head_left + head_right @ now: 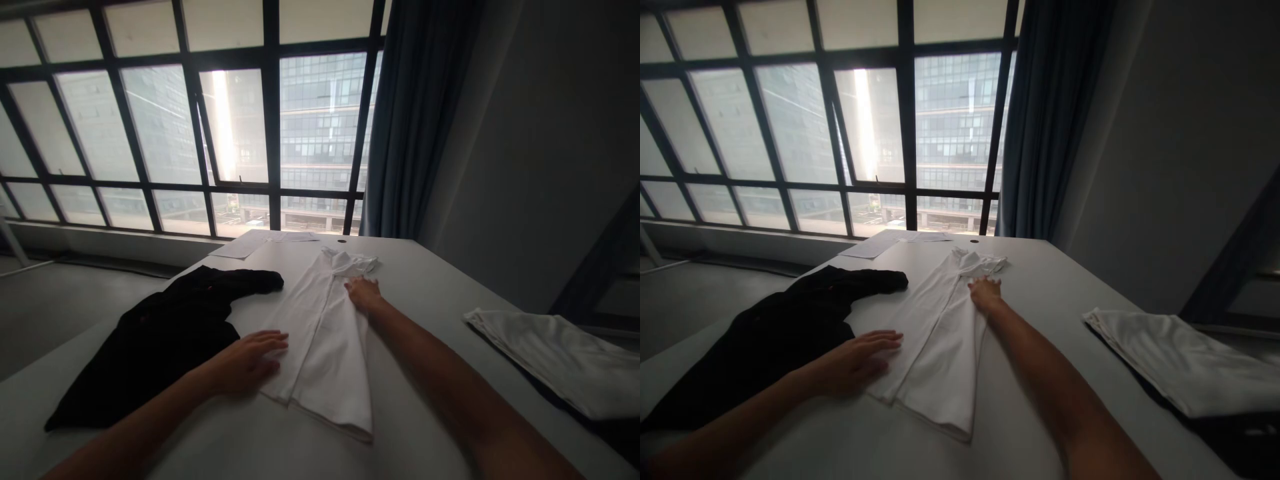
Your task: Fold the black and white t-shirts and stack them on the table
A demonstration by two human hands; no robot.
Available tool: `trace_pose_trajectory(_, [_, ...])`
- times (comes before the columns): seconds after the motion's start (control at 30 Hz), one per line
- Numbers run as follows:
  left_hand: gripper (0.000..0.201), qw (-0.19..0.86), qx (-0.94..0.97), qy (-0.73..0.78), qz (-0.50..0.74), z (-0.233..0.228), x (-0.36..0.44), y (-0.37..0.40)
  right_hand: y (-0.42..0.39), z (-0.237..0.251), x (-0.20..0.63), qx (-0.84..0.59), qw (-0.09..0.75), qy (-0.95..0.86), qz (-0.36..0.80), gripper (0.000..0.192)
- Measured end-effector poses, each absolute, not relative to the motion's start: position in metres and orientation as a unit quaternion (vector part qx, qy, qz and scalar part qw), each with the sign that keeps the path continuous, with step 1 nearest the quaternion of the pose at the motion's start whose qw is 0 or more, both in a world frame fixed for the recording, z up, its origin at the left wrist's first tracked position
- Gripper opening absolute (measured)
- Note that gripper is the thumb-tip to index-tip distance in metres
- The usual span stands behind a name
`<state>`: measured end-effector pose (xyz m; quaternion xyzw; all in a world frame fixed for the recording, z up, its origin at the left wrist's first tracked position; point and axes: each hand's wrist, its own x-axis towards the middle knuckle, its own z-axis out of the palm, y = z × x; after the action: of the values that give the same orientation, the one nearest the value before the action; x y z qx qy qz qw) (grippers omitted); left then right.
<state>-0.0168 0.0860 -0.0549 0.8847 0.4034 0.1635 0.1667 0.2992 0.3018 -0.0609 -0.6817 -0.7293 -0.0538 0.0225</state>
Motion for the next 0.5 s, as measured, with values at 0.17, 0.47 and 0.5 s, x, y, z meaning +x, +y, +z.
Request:
trace_pose_trajectory(0.17, [0.054,0.118,0.876,0.459,0.087,-0.075,-0.021,0.096,0.228,-0.084,0.296,-0.583,0.023,-0.811,0.044,0.069])
trace_pose_trajectory(0.47, [0.046,0.146,0.93,0.327,0.086,-0.044,0.051,0.056,0.164,-0.063,0.366,-0.606,0.0,-0.793,-0.059,0.055])
trace_pose_trajectory(0.5, [0.04,0.161,0.931,0.313,0.097,-0.04,0.054,0.055,0.152,-0.063,0.369,-0.602,-0.001,-0.798,-0.043,0.054])
